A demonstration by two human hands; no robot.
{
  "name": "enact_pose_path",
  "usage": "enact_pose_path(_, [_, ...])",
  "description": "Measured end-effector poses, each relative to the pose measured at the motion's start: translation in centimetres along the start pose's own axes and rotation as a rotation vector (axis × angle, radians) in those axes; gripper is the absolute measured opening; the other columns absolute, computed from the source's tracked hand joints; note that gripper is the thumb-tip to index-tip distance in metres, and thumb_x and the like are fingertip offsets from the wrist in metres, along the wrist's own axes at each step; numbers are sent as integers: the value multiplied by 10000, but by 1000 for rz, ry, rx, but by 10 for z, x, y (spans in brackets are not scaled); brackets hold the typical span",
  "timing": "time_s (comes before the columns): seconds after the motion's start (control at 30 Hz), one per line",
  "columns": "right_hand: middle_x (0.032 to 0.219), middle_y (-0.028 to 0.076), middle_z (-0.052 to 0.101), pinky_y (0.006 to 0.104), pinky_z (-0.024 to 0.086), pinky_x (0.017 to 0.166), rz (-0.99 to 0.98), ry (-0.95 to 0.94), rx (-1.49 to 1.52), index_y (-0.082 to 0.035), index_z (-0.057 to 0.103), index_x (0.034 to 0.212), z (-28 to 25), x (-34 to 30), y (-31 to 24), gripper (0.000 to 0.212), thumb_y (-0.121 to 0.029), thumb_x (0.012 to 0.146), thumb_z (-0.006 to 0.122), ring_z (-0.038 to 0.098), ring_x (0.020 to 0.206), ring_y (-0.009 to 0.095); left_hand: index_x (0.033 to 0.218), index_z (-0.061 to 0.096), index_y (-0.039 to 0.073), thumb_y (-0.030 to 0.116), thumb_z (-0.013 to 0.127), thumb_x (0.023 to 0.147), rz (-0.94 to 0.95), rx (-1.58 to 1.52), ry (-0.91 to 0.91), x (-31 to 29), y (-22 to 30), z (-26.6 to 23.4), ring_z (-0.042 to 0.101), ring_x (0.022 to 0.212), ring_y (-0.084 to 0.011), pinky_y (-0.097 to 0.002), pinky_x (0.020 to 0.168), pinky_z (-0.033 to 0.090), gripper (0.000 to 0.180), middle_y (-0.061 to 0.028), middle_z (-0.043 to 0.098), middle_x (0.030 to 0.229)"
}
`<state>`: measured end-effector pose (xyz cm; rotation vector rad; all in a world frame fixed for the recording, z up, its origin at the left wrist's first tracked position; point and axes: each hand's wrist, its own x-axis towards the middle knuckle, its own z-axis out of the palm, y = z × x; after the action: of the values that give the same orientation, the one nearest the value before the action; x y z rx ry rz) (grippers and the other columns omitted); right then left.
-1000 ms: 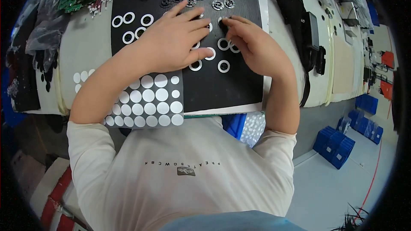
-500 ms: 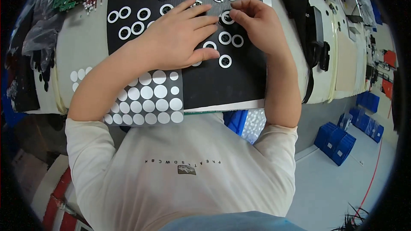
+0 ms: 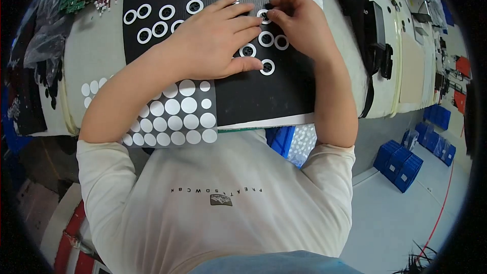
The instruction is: Peeling small white circular stickers from a backing sheet and applying them to silver metal rings.
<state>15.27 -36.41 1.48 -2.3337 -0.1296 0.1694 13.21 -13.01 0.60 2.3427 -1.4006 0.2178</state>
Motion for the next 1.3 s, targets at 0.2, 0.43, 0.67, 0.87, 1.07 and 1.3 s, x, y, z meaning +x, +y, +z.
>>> enact_pose_path(0.2, [1017, 85, 742, 287, 560, 841, -80, -57, -22, 7, 672, 1185, -3, 7, 7, 254, -62, 943, 706, 706, 935, 153, 1256, 675, 8, 500, 678, 932, -19, 13, -10, -2, -1, -5, 501, 1392, -345, -525, 1220, 311, 589, -163, 640, 1360])
enact_pose_path(0.43, [1002, 62, 711, 244, 534, 784, -283, 152, 353, 2, 680, 1189, -57, -28, -19, 247, -10, 943, 694, 668, 891, 113, 974, 669, -1, 255, 711, 959, 266, 58, 474, 23, 13, -114, 644, 782, -283, -372, 703, 506, 259, -137, 666, 879])
enact_pose_path(0.67, [963, 114, 672, 398, 547, 773, -676, -318, 16, -40, 643, 989, 45, -109, -87, 270, 51, 772, 776, 655, 859, 316, 862, 640, 23, 195, 739, 899, 73, 180, 297, -4, 41, -143, 572, 673, -313, -411, 609, 467, 201, -114, 557, 731])
enact_pose_path(0.87, [1066, 104, 677, 399, 544, 728, -785, -195, -59, -44, 641, 1027, 95, -134, -69, 301, 26, 769, 779, 653, 849, 304, 791, 614, 39, 159, 727, 894, 308, -82, 696, -29, 14, -137, 561, 640, -305, -400, 581, 456, 195, -102, 544, 689])
enact_pose_path(1.07, [1111, 121, 690, 383, 555, 706, -678, -123, -38, -24, 642, 1056, 97, -137, -72, 311, 42, 778, 764, 661, 843, 301, 974, 702, 58, 148, 723, 893, -363, -175, -18, -125, 51, -96, 636, 867, -315, -416, 766, 490, 123, -101, 658, 931])
enact_pose_path(1.3, [1056, 144, 684, 431, 561, 719, -691, -161, -156, -35, 619, 1058, 91, -130, -69, 310, 42, 787, 747, 672, 881, 343, 1305, 636, 88, 202, 755, 867, -396, -104, 90, -151, 75, -32, 597, 1000, -282, -447, 875, 448, 469, -121, 567, 1330])
